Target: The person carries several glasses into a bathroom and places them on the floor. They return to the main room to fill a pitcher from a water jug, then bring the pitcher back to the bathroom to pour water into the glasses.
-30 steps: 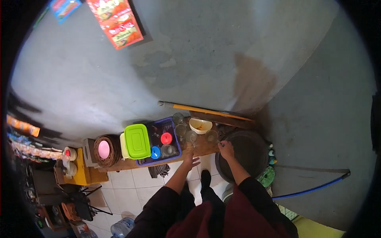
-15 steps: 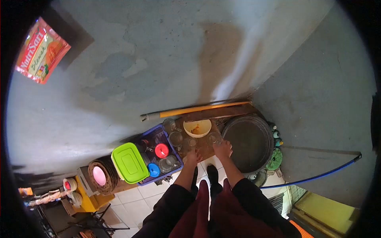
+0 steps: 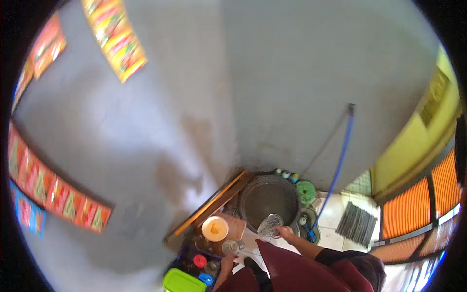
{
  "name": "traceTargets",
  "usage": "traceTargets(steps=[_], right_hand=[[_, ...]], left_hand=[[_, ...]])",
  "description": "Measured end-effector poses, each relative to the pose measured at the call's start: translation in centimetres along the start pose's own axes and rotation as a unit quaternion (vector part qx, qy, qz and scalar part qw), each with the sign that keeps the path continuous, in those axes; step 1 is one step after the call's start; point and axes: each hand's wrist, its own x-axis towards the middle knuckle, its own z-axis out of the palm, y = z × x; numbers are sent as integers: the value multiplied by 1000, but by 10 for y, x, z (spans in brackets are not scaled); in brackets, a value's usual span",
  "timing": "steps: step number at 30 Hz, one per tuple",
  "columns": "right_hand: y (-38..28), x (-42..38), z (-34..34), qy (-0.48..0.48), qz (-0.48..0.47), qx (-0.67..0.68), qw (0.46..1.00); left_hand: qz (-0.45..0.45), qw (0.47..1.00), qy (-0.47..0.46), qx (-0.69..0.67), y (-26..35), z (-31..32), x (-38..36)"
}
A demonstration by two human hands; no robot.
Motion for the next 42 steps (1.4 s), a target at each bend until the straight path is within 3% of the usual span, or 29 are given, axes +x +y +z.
traceTargets(steps=[2, 3, 5, 8, 10, 12, 16, 20, 26, 27, 29, 33, 36, 42], right_hand=[[8, -30, -32, -14, 121, 289, 950], [-4, -51, -54, 9, 125, 293, 948], [10, -83, -78, 52, 119, 372, 919], [17, -139, -112, 130, 132, 303, 935], [48, -158, -122, 208, 134, 284, 926], [65, -185, -138, 276, 181, 346, 878], [102, -239, -176, 354, 156, 455, 802], [146, -301, -222, 394, 164, 429, 796], [230, -365, -298, 483, 121, 425, 756], [230, -378, -313, 506, 144, 381, 760], [247, -389, -339, 540, 187, 320, 755], [260, -392, -380, 526, 178, 361, 750], [279, -366, -397, 519, 116, 455, 714], [298, -320, -461, 437, 136, 559, 691]], left_hand=[[-69, 993, -38, 93, 22, 3, -8], [-63, 989, -58, 119, 39, 9, -10], [31, 968, -178, 171, 50, 14, -16], [-58, 954, -238, 175, 64, 36, -1], [-80, 953, -232, 179, 73, 67, -10], [-22, 951, -240, 195, 86, 107, -32], [-15, 920, -319, 228, 87, 198, -60], [-20, 895, -375, 243, 61, 297, -112], [-123, 851, -467, 207, -18, 440, -169], [-121, 859, -438, 235, -27, 461, -185], [-133, 833, -469, 262, -37, 497, -203], [-108, 803, -493, 319, -42, 539, -227], [-110, 817, -465, 324, -37, 566, -234], [-84, 844, -406, 341, -32, 640, -202]])
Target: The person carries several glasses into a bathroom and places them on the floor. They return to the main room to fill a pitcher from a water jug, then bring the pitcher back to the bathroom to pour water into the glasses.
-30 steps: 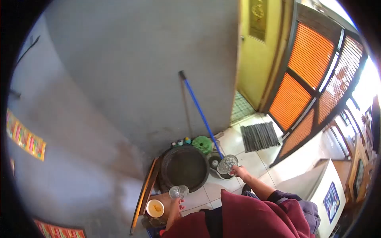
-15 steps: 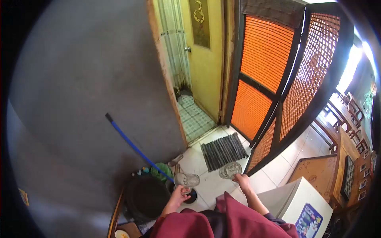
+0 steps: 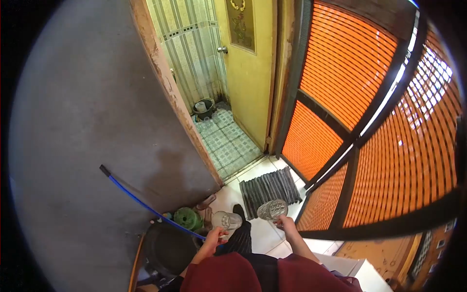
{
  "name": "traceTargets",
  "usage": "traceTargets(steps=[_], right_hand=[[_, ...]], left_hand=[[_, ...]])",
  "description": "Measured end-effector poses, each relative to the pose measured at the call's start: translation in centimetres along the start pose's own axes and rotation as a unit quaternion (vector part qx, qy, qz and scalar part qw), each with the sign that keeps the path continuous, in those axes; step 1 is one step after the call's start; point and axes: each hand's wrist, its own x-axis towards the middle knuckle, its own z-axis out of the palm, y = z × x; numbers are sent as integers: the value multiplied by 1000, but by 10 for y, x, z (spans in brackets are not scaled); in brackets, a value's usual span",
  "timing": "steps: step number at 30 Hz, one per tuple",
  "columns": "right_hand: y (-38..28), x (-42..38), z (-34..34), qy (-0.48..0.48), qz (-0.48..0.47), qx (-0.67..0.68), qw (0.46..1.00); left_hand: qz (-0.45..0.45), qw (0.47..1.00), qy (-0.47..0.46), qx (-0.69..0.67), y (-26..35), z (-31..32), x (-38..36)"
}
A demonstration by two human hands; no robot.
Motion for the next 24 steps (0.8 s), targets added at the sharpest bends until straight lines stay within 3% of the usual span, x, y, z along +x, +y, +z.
traceTargets(steps=[3, 8, 10, 12, 15, 19, 20, 22, 24], right_hand=[[-25, 47, 9, -8, 17, -11, 1000], [-88, 120, 59, 69, 88, 32, 993], [-111, 164, 73, 31, 90, -13, 995], [-136, 198, 94, 11, 89, 51, 995], [-177, 241, 124, -9, 67, 38, 997], [-214, 308, 146, -13, 24, -6, 1000], [-221, 329, 146, -21, 14, -28, 999], [-225, 383, 142, -52, 34, -46, 997], [-264, 432, 157, -69, 67, -71, 993]], left_hand=[[0, 1000, -9, 2, 40, 4, 46], [-46, 998, -42, -27, 127, 9, 131], [-15, 993, -109, -52, 169, 11, 169], [7, 994, -109, -33, 208, 19, 191], [37, 997, -64, 0, 257, 35, 226], [-10, 991, -98, -90, 296, 43, 282], [-7, 991, -90, -96, 306, 45, 297], [-112, 983, -80, -125, 329, 48, 327], [-102, 986, -20, -127, 354, 57, 353]])
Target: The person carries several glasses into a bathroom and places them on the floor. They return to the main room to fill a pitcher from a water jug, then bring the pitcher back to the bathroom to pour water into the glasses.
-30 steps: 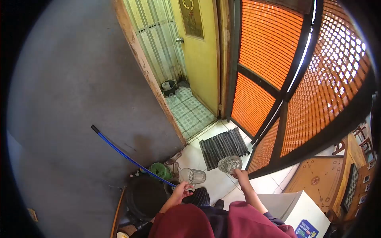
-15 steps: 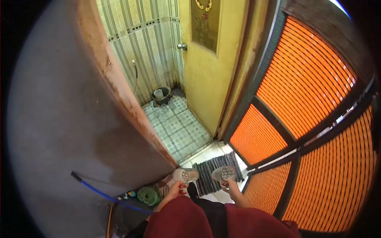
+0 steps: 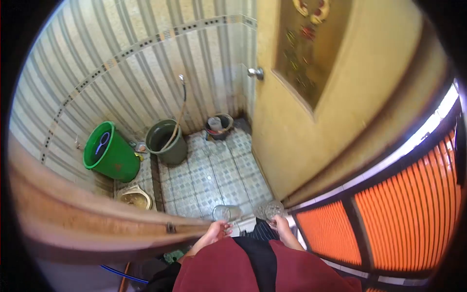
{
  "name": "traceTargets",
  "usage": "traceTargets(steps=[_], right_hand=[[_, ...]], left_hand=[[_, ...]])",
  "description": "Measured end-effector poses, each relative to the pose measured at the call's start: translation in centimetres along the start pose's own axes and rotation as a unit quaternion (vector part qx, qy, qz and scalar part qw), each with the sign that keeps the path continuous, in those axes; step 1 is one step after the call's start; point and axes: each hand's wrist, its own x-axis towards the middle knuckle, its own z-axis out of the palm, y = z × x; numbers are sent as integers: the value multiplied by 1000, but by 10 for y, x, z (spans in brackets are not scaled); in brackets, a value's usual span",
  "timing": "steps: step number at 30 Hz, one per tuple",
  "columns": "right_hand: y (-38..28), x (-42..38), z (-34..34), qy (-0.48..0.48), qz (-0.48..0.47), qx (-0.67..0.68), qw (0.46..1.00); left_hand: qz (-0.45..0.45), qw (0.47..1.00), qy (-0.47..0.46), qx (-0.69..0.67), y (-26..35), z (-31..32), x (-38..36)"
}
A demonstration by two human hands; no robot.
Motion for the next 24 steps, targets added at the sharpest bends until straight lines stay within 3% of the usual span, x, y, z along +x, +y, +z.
traceTargets(steps=[6, 12, 13, 19, 24], right_hand=[[-111, 121, 20, -43, -98, -263, 959], [-163, 240, 76, -54, -96, -326, 939], [-164, 262, 83, -100, -71, -313, 942], [-174, 360, 160, -127, 102, -243, 956], [-110, 511, 217, -100, 194, -301, 928]], left_hand=[[-41, 985, 69, -150, 92, 31, 36], [27, 968, 16, -248, 167, 6, 83], [23, 968, 52, -246, 180, 2, 93], [4, 967, 86, -240, 255, -64, 180], [-32, 952, 102, -286, 313, -132, 320]])
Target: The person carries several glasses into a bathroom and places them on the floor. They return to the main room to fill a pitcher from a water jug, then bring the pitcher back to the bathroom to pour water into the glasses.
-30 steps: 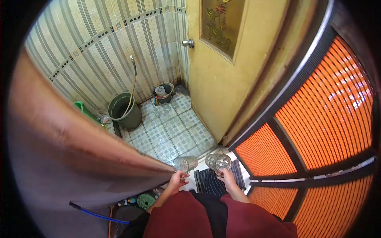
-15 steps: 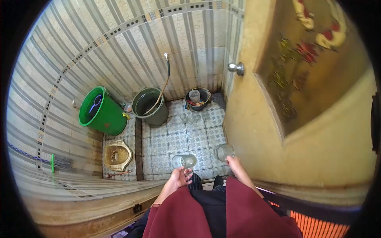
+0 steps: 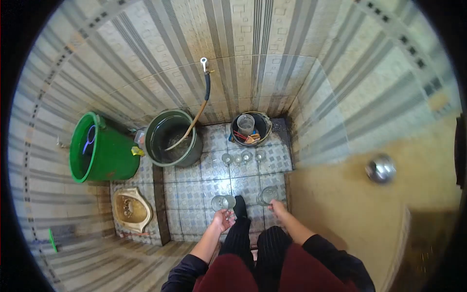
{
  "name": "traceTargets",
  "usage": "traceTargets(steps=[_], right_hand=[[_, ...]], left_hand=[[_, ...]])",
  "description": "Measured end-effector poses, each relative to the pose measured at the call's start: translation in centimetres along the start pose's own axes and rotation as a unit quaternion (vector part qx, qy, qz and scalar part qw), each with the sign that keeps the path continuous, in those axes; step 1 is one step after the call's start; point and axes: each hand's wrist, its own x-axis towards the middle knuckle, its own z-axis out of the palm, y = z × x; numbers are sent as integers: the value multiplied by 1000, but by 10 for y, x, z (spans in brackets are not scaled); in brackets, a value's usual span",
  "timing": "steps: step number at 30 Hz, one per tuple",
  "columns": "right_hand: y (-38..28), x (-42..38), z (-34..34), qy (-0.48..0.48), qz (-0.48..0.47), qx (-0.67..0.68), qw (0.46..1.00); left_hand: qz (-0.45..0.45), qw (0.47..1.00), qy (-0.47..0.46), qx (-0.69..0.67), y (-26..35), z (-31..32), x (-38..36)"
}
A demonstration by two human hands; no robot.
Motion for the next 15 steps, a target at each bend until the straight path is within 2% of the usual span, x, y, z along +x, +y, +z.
traceTargets(steps=[3, 4, 6, 7, 9, 10, 12, 15], right_hand=[[-2, 96, 36, 53, 73, 126, 988], [-1, 128, 45, 56, 90, 126, 986], [4, 191, 62, 149, 71, 112, 980], [6, 227, 66, 149, 76, 111, 980], [23, 288, 74, 185, 12, -147, 972], [26, 306, 80, 180, 24, -147, 972], [24, 340, 84, 152, 48, 1, 987], [25, 378, 87, 135, 76, -2, 988]], left_hand=[[-53, 997, 48, 33, 31, -4, 97], [-69, 996, 55, 32, 38, -3, 126], [-84, 995, 47, 34, 57, -3, 186], [-88, 994, 51, 33, 71, 4, 209], [-99, 991, 90, 18, 79, 11, 250], [-108, 989, 99, 17, 77, 6, 278], [-75, 993, 77, 45, 72, -3, 332], [-64, 980, 125, 140, 60, -5, 385]])
